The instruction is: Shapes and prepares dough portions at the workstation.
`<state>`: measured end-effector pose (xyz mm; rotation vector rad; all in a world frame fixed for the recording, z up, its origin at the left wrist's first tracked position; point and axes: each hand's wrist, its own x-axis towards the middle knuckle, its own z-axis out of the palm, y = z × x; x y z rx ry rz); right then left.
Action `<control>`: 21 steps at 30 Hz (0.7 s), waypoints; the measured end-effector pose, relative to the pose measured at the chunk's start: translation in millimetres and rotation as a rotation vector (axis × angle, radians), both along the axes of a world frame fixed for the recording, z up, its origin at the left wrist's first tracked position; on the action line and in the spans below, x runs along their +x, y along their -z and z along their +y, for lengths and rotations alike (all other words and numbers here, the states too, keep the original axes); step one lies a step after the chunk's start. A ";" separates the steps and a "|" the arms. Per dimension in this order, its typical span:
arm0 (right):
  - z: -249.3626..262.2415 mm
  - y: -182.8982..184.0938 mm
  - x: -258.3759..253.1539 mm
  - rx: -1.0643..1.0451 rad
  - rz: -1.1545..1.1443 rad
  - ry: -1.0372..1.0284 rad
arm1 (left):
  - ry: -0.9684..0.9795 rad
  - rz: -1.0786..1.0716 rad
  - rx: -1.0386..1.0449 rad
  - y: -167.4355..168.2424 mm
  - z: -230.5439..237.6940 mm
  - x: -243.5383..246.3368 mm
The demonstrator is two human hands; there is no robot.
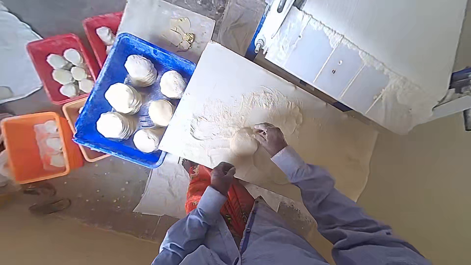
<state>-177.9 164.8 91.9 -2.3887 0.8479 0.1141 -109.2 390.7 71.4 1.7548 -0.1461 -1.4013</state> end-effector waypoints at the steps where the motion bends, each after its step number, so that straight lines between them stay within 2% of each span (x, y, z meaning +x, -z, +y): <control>1: 1.5 1.9 3.7 0.011 0.009 -0.042 | -0.007 0.022 0.007 0.2 -4.1 -13.8; 6: 3.3 15.1 17.1 -0.079 0.055 -0.054 | -0.022 -0.031 0.004 6.9 0.3 -58.5; 8: -7.6 15.3 27.0 -0.055 0.220 -0.119 | -0.082 -0.067 -0.001 6.1 -0.8 -62.8; 11: -18.4 14.9 37.1 -0.020 0.358 -0.237 | -0.207 -0.065 0.019 -1.8 -23.3 -52.6; 15: -23.6 18.3 49.1 0.006 0.459 -0.291 | -0.323 0.029 0.163 5.3 -61.5 -29.1; 17: -26.4 24.9 56.2 0.022 0.515 -0.306 | -0.305 0.029 0.233 8.9 -70.9 -21.5; 21: -20.8 15.1 67.9 0.070 0.646 -0.360 | -0.280 0.017 0.276 7.5 -75.7 -19.2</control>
